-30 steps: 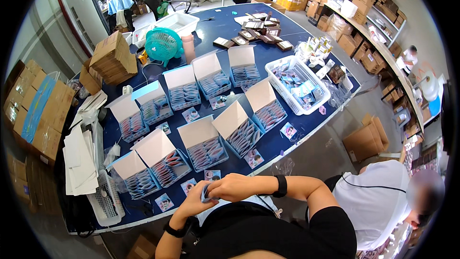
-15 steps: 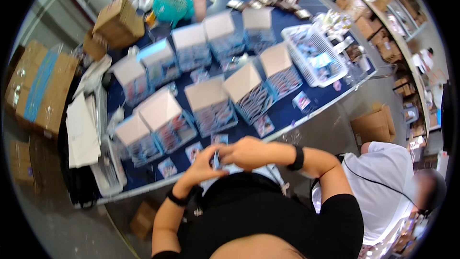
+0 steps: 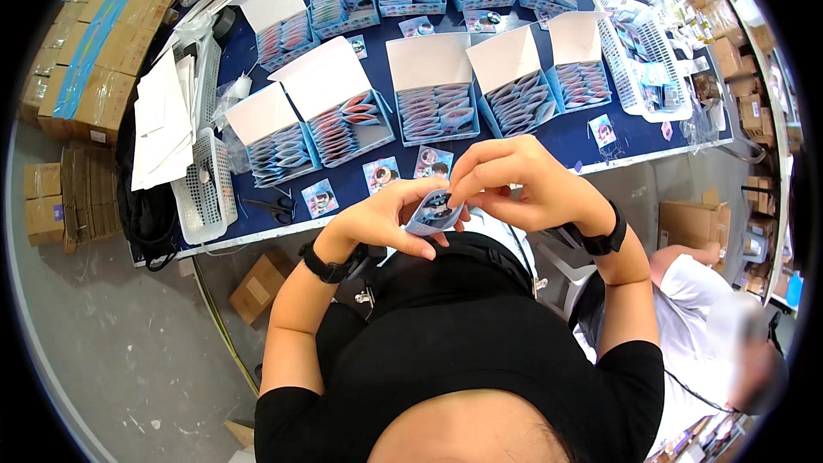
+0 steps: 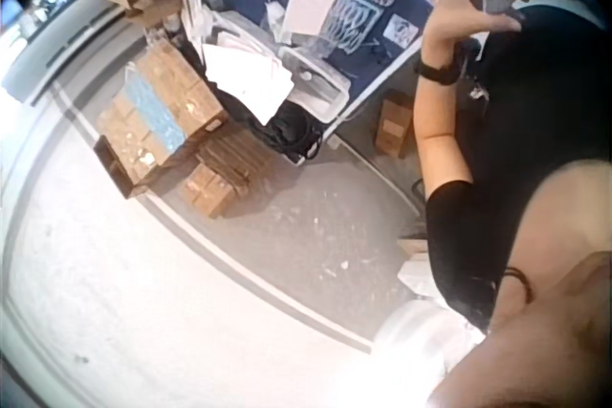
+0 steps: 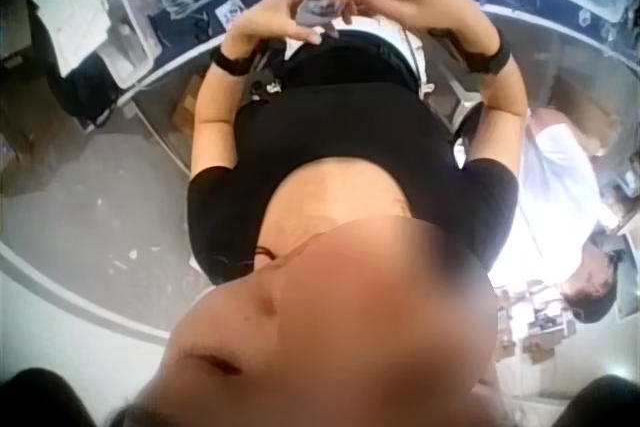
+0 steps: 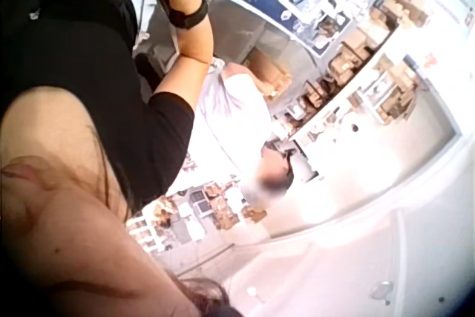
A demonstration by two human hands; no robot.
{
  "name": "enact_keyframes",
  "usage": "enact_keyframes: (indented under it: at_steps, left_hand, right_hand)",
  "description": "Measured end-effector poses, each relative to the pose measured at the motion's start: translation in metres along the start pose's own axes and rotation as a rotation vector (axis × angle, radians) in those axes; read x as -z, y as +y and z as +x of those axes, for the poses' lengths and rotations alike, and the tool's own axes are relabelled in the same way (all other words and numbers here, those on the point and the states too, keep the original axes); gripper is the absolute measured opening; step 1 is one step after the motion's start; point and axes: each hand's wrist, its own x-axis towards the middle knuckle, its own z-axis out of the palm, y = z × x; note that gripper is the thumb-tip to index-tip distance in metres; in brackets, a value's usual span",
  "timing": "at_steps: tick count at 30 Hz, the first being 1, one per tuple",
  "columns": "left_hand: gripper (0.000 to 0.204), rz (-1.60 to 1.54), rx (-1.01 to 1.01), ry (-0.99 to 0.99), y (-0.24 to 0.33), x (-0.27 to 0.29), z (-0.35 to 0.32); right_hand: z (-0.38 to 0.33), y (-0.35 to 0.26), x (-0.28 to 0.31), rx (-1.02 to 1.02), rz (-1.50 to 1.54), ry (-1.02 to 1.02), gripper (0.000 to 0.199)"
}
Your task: The person handles stacks of small blue plastic-wrapped items at a workbench. They use scissors to trim the edges of the plastic packaging on the stacks. The person also moves items between boxes and a white basket on the table.
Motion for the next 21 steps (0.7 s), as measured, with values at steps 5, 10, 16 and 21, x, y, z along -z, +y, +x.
enact_keyframes:
  at_steps: [5, 10, 16, 21]
  left_hand:
    - [0.066, 0.021, 0.024, -0.052, -0.005, 0.003, 0.003]
    - [0.064, 0.081, 0.124, -0.093, -0.003, 0.002, 0.006]
    - [0.067, 0.256, 0.139, -0.063, -0.016, 0.001, 0.007]
    - [0.064, 0.320, 0.249, -0.100, -0.019, 0.004, 0.005]
  right_hand:
    - [-0.002, 0.003, 0.005, -0.114, 0.051, -0.010, 0.012]
    - [-0.017, 0.014, -0.007, -0.152, 0.070, 0.028, 0.015]
    - [-0.033, 0.022, -0.019, -0.050, 0.046, 0.036, 0.021]
    - [-0.048, 0.005, -0.026, -0.036, 0.023, 0.089, 0.023]
